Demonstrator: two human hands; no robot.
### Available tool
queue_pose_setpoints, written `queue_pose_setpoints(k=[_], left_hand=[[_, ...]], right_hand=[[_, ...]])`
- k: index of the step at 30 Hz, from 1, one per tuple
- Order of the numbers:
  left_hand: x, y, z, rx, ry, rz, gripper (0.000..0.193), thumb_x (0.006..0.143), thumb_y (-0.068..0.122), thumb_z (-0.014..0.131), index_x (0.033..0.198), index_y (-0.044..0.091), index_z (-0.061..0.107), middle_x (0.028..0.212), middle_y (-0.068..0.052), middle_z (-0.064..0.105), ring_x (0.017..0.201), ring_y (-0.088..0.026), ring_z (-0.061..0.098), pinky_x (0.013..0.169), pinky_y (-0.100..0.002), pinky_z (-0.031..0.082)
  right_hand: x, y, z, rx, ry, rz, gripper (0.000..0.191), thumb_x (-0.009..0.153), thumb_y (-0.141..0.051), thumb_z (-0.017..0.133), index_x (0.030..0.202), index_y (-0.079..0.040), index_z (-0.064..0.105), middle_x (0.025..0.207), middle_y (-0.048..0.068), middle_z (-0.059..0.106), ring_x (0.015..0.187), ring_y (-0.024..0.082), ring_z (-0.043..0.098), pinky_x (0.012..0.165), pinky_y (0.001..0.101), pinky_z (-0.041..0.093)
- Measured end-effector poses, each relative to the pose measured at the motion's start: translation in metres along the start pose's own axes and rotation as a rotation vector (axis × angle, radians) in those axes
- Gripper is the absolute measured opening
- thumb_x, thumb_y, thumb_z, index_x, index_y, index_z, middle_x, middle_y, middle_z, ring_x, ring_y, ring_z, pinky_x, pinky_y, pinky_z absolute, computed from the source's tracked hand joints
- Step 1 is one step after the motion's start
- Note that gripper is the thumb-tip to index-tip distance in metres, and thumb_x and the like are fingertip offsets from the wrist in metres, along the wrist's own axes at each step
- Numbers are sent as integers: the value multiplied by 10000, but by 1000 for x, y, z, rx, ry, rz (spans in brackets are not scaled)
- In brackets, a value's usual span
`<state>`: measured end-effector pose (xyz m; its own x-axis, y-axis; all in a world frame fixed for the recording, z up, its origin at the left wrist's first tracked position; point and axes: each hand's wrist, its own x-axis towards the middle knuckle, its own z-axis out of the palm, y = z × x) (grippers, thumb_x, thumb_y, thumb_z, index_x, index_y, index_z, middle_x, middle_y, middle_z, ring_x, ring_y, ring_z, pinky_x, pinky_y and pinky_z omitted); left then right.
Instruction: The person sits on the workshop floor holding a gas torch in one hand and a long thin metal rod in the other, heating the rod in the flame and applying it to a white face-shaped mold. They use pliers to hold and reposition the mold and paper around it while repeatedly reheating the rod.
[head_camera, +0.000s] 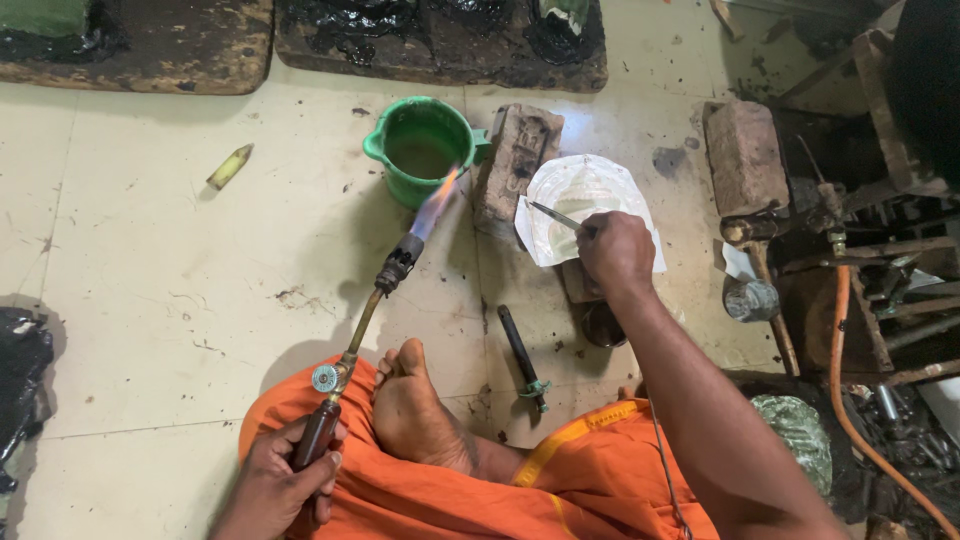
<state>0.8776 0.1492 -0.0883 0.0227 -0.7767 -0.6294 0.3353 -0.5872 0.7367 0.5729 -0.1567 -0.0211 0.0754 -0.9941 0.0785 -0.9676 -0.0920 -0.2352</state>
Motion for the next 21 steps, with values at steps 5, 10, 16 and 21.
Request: queue_pose_setpoints(k=[5, 10, 16, 21], left_hand=[[-1, 1, 1, -5, 6, 3, 204, 860, 26, 687, 1059, -17, 670, 541, -82, 551, 352, -175, 559, 362, -335, 489], [-1, 0, 1, -14, 14, 0, 223, 845, -5, 667, 1066, -26, 672, 541, -85, 551, 355, -174, 558, 368, -335, 494], [0, -2, 0, -17, -10, 17, 219, 851, -4, 657, 1068, -28, 668, 541, -86, 560, 357, -170, 568, 359, -331, 491], [0, -3, -2, -8, -1, 4, 205, 866, 20, 678, 1066, -22, 667, 549, -82, 565, 356, -168, 563, 358, -330, 486]], right_hand=[[-1, -4, -1, 5, -13, -1, 163, 816, -215, 764, 966, -200, 824, 917, 131, 754, 823, 378, 707, 769, 464, 576], [-3, -5, -2, 9, -27, 11, 167, 818, -212, 758, 972, -195, 819, 908, 141, 749, 811, 386, 707, 762, 470, 575], [-4, -8, 4, -24, 28, -63, 137, 834, -193, 744, 942, -173, 826, 900, 155, 745, 811, 394, 704, 758, 476, 574], [-6, -5, 4, 30, 65, -68, 137, 833, -197, 752, 945, -175, 826, 897, 154, 746, 811, 393, 704, 758, 470, 577]])
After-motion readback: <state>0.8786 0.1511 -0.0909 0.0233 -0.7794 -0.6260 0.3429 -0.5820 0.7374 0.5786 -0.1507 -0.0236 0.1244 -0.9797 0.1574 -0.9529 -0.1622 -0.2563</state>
